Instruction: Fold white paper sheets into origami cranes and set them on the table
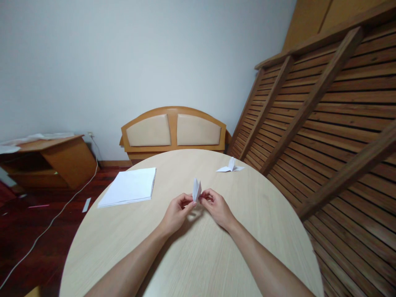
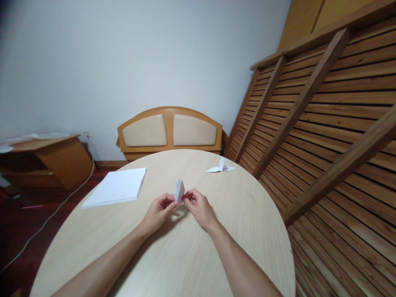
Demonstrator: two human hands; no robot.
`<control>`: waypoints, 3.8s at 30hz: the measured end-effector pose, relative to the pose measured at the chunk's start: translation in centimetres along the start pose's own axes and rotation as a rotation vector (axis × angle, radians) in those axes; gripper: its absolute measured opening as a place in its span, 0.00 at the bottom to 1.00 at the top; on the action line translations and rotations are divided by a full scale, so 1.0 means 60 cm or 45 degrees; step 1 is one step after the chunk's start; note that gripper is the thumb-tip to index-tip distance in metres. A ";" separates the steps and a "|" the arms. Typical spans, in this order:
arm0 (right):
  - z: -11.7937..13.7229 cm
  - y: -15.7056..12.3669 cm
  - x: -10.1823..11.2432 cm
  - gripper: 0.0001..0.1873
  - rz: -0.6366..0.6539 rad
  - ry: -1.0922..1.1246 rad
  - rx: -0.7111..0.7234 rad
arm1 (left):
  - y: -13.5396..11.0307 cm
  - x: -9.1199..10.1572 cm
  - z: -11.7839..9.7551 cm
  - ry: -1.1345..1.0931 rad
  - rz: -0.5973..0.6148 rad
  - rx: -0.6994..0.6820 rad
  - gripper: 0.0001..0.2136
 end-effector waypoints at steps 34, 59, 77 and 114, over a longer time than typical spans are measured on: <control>0.053 -0.013 -0.006 0.13 0.144 -0.064 0.136 | 0.006 0.025 0.011 0.016 -0.077 0.059 0.20; 0.028 -0.008 -0.006 0.12 0.091 0.089 0.054 | 0.005 0.016 0.018 -0.056 -0.036 0.063 0.17; 0.036 -0.010 0.000 0.18 0.028 0.085 0.126 | 0.004 0.025 -0.005 -0.096 -0.149 -0.064 0.21; -0.006 -0.005 -0.012 0.24 0.144 0.230 -0.137 | 0.008 0.024 0.026 -0.095 -0.124 0.157 0.20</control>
Point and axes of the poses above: each hand's wrist, its own y-axis towards the middle knuckle, its own x-axis out of the back of the hand, z = x × y, the point moved 10 cm from there along y, towards the middle knuckle, and after that the axes turned 11 degrees about -y, right-handed, at the moved point
